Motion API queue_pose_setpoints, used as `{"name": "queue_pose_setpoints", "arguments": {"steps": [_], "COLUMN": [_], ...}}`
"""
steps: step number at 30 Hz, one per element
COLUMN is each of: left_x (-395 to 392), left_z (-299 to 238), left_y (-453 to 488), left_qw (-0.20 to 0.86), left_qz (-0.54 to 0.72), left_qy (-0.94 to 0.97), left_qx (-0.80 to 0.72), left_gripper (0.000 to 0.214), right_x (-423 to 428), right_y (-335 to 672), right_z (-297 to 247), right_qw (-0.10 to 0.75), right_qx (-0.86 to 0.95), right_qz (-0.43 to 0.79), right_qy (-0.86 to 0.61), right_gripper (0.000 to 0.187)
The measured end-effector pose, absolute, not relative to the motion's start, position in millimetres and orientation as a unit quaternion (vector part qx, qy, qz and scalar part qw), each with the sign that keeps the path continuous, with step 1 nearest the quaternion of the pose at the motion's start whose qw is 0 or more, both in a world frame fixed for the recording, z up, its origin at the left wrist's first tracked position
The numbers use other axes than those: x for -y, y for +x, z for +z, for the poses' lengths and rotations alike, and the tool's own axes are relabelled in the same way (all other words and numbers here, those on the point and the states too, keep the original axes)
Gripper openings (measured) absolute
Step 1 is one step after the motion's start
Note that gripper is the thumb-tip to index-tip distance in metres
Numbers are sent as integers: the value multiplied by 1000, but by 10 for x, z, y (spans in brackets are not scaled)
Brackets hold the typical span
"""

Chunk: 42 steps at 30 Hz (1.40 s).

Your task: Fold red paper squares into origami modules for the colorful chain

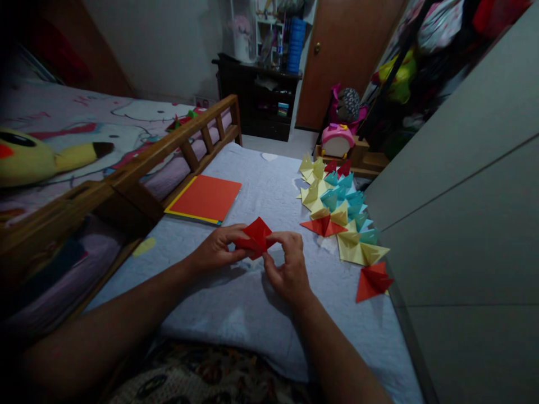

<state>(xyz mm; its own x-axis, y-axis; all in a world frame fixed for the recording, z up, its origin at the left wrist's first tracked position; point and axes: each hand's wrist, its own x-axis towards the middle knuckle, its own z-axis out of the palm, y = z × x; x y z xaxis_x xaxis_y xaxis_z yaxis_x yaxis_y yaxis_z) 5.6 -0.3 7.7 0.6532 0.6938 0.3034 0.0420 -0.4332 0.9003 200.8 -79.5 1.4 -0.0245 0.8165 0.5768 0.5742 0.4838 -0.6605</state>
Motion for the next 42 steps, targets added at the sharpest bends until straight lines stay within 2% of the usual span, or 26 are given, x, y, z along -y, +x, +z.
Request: {"name": "queue_pose_setpoints", "arguments": {"steps": [8,14,22,33,42], "left_x": [15,27,-1,3,12], "left_z": [60,45,73,71,61], "left_y": [74,77,63,77,101], "left_qw": [472,482,467,476,527], "left_qz": [351,359,349,382,391], "left_qy": [770,753,777,730,685], "left_qx": [-247,-267,-237,-308,-315], "left_gripper": [10,24,8,8,11], "right_x": [791,785,783,790,793], "right_y": [2001,2003,2004,1989,1947], "right_z": [7,-3,-23,-18,-9], "right_qw": [486,472,467,489,494], "right_qx": [721,738,744,692,669], "right_qz": [90,73,71,74,196], "right_qy": [-487,-476,-472,-525,-521], "right_gripper": [27,23,22,15,10]}}
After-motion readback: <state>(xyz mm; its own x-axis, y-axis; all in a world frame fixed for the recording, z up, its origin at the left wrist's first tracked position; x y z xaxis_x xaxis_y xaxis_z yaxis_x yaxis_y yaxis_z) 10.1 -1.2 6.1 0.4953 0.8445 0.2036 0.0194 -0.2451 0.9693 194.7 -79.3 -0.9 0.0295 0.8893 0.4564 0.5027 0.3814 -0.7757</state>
